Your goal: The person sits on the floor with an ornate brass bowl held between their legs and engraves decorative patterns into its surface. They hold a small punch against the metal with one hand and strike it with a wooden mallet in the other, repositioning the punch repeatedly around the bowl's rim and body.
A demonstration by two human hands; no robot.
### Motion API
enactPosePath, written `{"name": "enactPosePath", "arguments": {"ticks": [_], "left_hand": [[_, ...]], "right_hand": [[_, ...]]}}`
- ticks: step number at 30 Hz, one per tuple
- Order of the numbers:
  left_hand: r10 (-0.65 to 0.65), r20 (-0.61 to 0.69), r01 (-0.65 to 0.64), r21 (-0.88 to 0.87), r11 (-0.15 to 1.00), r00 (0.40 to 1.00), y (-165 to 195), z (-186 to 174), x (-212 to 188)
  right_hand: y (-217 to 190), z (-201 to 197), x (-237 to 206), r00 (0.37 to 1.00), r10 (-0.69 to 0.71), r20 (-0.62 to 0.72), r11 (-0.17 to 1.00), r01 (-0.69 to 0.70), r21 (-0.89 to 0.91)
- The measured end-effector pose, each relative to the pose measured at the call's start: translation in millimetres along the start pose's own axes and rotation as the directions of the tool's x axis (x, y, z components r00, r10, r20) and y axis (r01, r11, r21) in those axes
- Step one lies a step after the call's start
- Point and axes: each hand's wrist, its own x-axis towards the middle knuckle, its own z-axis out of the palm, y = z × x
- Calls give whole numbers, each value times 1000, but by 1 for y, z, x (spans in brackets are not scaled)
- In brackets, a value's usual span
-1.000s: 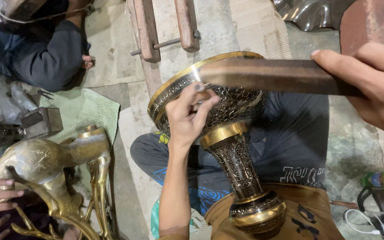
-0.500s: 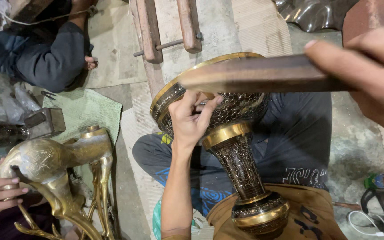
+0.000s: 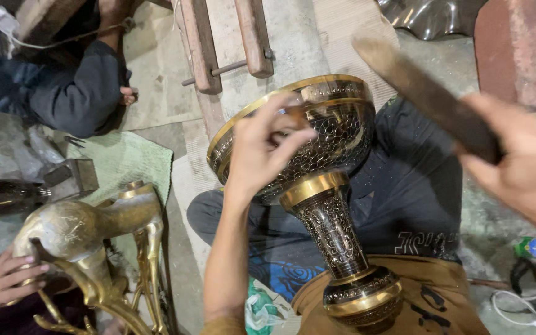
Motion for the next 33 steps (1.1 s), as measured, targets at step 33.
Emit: {"name": "enactPosePath", "arguments": {"ticks": [33], "left_hand": [[93,586,-153,53,987,805,-1,7,69]], "right_hand": [[21,67,-50,945,89,-315,958,4,285]]}}
